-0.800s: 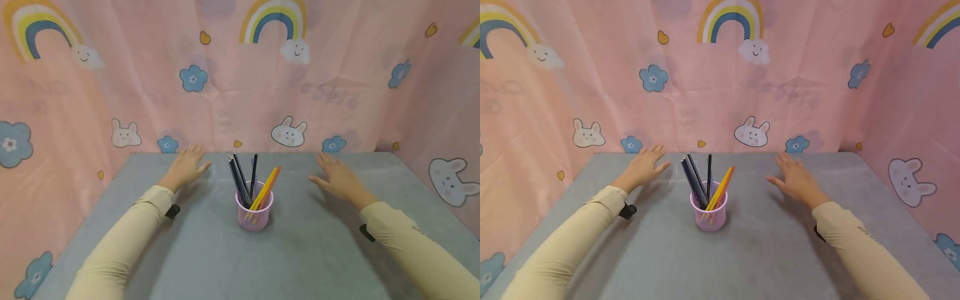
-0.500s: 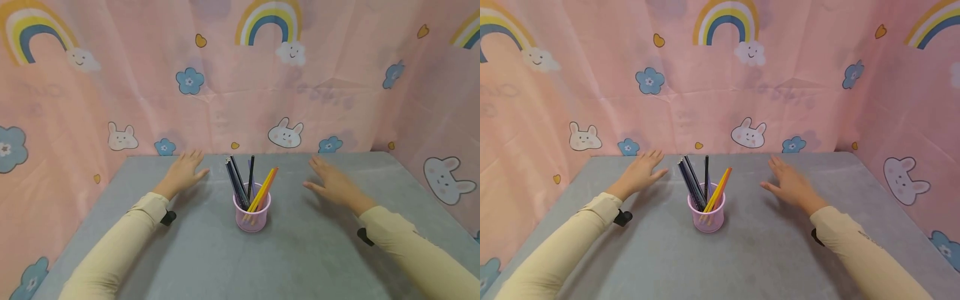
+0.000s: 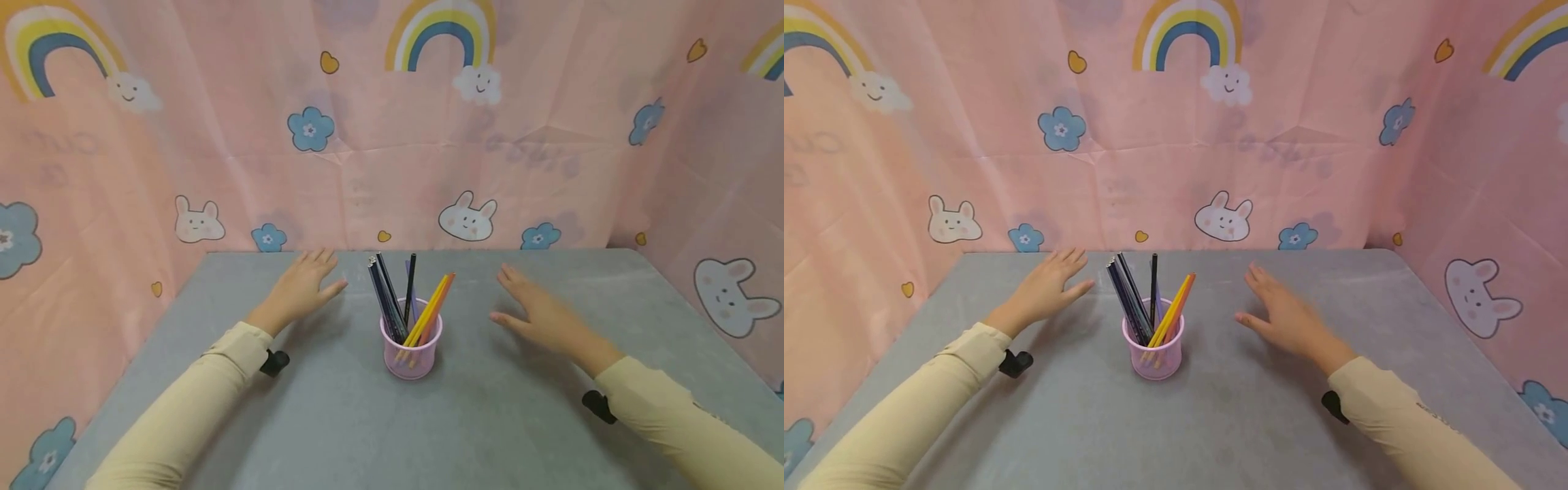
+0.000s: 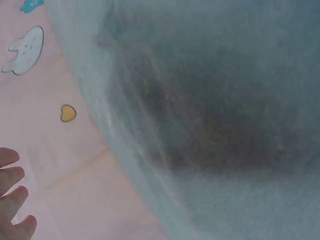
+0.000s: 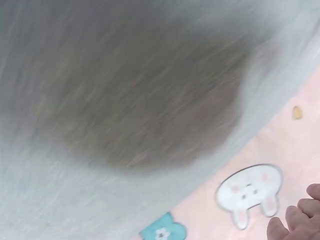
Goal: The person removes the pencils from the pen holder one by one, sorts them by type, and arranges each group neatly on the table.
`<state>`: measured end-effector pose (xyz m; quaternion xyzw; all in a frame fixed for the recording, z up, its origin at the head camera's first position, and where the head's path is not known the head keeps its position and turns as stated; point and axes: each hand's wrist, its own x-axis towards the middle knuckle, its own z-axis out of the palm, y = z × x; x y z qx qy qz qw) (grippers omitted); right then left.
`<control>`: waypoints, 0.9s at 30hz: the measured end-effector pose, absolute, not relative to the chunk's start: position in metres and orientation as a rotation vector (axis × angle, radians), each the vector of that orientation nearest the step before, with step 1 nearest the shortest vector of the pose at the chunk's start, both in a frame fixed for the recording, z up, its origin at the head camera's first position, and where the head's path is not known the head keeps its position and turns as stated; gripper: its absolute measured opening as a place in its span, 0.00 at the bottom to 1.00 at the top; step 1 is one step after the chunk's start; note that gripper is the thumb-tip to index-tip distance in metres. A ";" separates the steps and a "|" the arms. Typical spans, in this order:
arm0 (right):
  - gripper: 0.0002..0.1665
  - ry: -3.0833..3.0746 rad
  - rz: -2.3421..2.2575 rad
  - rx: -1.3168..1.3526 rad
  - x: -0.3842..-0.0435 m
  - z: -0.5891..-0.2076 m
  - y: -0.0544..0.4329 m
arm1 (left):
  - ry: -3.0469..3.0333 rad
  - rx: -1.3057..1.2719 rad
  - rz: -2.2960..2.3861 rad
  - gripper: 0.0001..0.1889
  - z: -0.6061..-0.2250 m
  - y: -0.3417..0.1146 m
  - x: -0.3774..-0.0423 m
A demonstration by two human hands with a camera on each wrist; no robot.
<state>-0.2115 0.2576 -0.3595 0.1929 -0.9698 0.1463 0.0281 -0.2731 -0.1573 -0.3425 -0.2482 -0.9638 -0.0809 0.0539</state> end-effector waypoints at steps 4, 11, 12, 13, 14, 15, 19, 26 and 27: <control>0.47 -2.965 0.519 0.615 -0.201 -0.357 0.248 | -2.935 -0.749 -0.285 0.35 -0.344 -0.156 -0.265; 0.42 -2.913 0.610 0.654 -0.189 -0.356 0.241 | -2.943 -0.746 -0.395 0.35 -0.348 -0.151 -0.253; 0.42 -2.906 0.628 0.654 -0.188 -0.356 0.240 | -2.939 -0.750 -0.423 0.35 -0.349 -0.151 -0.252; 0.42 -2.896 0.644 0.654 -0.187 -0.356 0.239 | -2.938 -0.752 -0.455 0.35 -0.349 -0.150 -0.251; 0.42 -2.883 0.651 0.655 -0.187 -0.356 0.238 | -2.936 -0.754 -0.489 0.34 -0.349 -0.150 -0.250; 0.41 -2.871 0.665 0.657 -0.186 -0.356 0.237 | -2.935 -0.755 -0.515 0.34 -0.350 -0.150 -0.249; 0.41 -2.838 0.701 0.662 -0.184 -0.357 0.233 | -2.944 -0.767 -0.585 0.33 -0.351 -0.151 -0.243; 0.42 -2.854 0.850 0.627 -0.178 -0.355 0.226 | -2.911 -0.807 -0.641 0.32 -0.350 -0.147 -0.236; 0.42 -2.856 0.864 0.628 -0.177 -0.355 0.225 | -2.910 -0.808 -0.650 0.32 -0.349 -0.146 -0.235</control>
